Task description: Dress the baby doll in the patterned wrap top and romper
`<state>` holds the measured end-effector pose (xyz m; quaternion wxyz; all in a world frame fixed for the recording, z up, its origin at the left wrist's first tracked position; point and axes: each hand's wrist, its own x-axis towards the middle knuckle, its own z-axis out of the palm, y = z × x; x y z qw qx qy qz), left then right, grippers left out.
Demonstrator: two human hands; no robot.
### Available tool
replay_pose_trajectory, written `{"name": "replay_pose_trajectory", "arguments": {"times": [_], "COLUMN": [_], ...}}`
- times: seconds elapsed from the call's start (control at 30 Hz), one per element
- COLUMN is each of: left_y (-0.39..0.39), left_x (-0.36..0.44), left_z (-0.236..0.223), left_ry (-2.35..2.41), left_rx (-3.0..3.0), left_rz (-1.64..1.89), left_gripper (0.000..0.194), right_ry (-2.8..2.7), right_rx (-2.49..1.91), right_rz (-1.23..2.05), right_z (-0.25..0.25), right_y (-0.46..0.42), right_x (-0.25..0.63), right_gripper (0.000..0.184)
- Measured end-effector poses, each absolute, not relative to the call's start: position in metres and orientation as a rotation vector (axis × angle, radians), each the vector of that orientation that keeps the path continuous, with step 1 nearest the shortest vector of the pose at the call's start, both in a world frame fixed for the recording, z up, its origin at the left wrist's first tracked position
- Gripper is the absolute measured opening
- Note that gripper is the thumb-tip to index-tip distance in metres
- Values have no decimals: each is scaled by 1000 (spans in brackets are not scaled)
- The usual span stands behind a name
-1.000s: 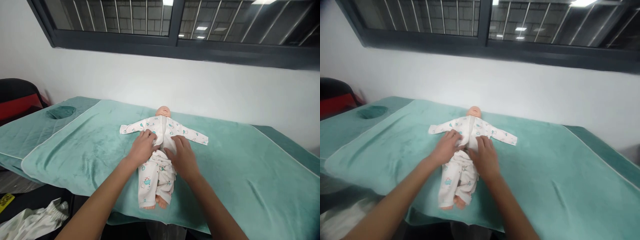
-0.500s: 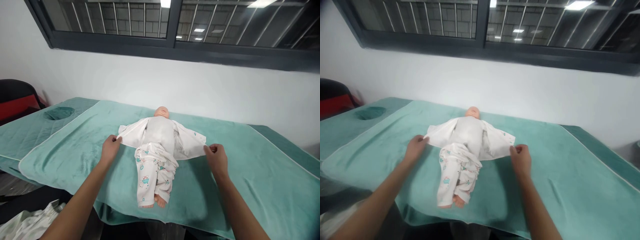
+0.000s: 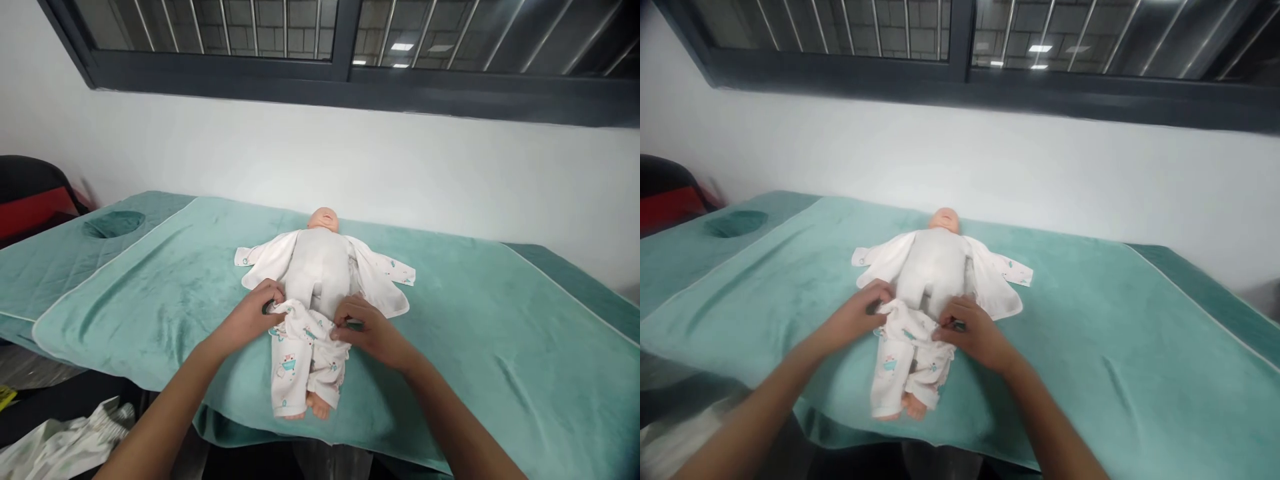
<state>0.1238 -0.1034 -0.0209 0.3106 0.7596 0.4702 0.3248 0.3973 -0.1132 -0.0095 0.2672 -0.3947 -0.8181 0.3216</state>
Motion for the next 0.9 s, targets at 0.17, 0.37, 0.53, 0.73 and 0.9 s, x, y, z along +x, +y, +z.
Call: {"name": "replay_pose_trajectory", "arguments": {"times": [0.17, 0.37, 0.53, 0.73, 0.9], "left_y": [-102, -70, -47, -4, 13], "left_x": [136, 149, 152, 155, 162], "left_z": [-25, -29, -26, -25, -44], "left_ry": [1288, 1448, 1584, 1741, 1508], "left_rx": [2135, 2031, 2007, 1860, 1536], "left_rz": [955, 976, 968, 1044, 1230], "left_gripper": [12, 12, 9, 12, 18], "right_ry": [-2376, -2193, -2188, -2009, -1635], "right_rx": [-1056, -1170, -1203, -1513, -1611], "right_rz": [745, 332, 310, 249, 401], "right_z": [-5, -20, -26, -22, -45], "right_y": [-117, -83, -53, -8, 24], "right_x": [402, 408, 404, 400, 396], "right_gripper": [16, 17, 14, 12, 22]}}
